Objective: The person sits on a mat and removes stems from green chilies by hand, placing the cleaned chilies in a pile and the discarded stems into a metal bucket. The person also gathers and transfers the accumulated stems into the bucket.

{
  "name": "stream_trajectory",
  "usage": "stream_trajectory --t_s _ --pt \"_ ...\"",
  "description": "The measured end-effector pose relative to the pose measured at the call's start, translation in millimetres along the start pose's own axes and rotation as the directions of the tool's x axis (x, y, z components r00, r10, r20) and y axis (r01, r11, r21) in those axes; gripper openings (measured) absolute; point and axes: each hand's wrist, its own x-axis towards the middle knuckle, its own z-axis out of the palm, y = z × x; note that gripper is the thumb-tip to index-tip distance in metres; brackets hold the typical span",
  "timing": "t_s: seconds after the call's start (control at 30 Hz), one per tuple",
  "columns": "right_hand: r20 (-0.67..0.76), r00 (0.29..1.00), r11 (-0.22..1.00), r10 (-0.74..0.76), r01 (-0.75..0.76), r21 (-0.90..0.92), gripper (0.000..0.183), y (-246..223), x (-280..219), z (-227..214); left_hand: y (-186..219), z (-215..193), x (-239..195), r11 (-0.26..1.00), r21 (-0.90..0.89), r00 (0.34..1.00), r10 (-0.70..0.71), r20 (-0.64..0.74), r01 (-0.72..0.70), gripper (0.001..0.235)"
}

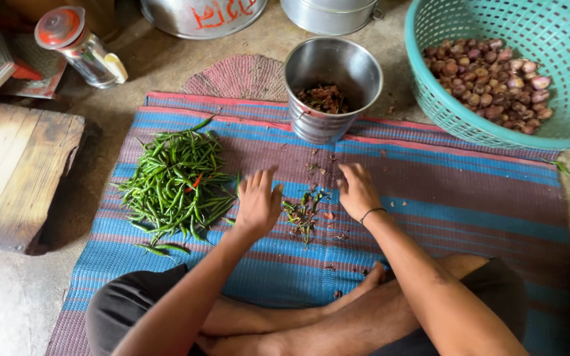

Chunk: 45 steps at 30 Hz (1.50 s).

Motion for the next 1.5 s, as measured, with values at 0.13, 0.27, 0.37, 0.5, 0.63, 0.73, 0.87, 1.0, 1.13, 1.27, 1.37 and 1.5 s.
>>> stream_trajectory --t_s 0.13,0.27,0.37,0.5,0.63,0.73,0.87,1.0,1.13,1.27,1.37,1.5 --pt "0.041 0.998 0.998 0.055 -0.055 -0.011 0.045 -11.8 14.7 17.6 -23.0 21.2 -45.4 0.987 -0.091 0.987 -0.123 0.105 0.133 0.047" --pt "-0.014 0.997 0.991 -0.072 0.07 -0.112 0.047 -15.3 45.6 30.2 -34.1 34.2 -59.0 0.985 -0.152 0.995 -0.071 0.065 0.081 0.052" --pt "0.031 0.994 0.978 -0.11 0.113 -0.176 0.045 -19.1 64.2 37.3 -35.3 38.0 -56.7 0.986 -0.143 0.994 -0.073 0.075 0.084 0.049" --pt "0.043 0.988 0.951 -0.146 0.153 -0.267 0.045 -30.6 67.8 49.1 -36.7 39.9 -56.8 0.989 -0.124 0.996 -0.069 0.051 0.075 0.048" --pt "0.082 0.996 0.961 -0.037 0.058 -0.27 0.041 -46.6 44.7 58.2 -38.3 41.9 -51.1 0.995 -0.079 0.998 -0.056 0.035 0.059 0.047" --pt "0.121 0.989 0.951 -0.088 0.119 -0.285 0.037 -62.6 -11.6 58.1 -35.9 45.5 -38.0 0.997 -0.008 0.996 -0.076 0.038 0.076 0.052" --pt "0.048 0.978 0.968 -0.203 0.208 -0.138 0.031 -76.5 -56.2 50.1 -27.0 45.6 -20.2 0.986 0.155 0.994 -0.079 0.081 0.066 0.062" --pt "-0.046 0.999 1.0 -0.021 0.021 -0.017 0.035 -71.1 -53.5 39.2 -7.2 47.8 -14.0 0.972 0.214 0.899 -0.181 0.398 0.101 0.062" --pt "-0.165 0.972 0.984 0.167 -0.174 -0.032 0.03 -27.0 -39.1 25.1 -3.7 55.4 -38.8 1.0 -0.013 0.983 0.01 0.186 -0.008 0.069" --pt "-0.21 0.948 0.959 0.238 -0.264 -0.105 0.037 49.0 -3.9 0.3 -29.5 47.0 -48.8 0.978 -0.18 0.993 -0.111 -0.039 0.102 0.064" --pt "-0.26 0.946 0.945 0.196 -0.253 -0.208 0.04 111.2 8.5 -26.7 -37.1 45.2 -56.6 0.982 -0.152 0.993 -0.113 -0.031 0.107 0.061" --pt "-0.32 0.923 0.903 0.216 -0.313 -0.295 0.054 153.2 18.0 -27.3 -36.2 46.7 -63.3 0.989 -0.113 0.996 -0.092 0.016 0.093 0.067"
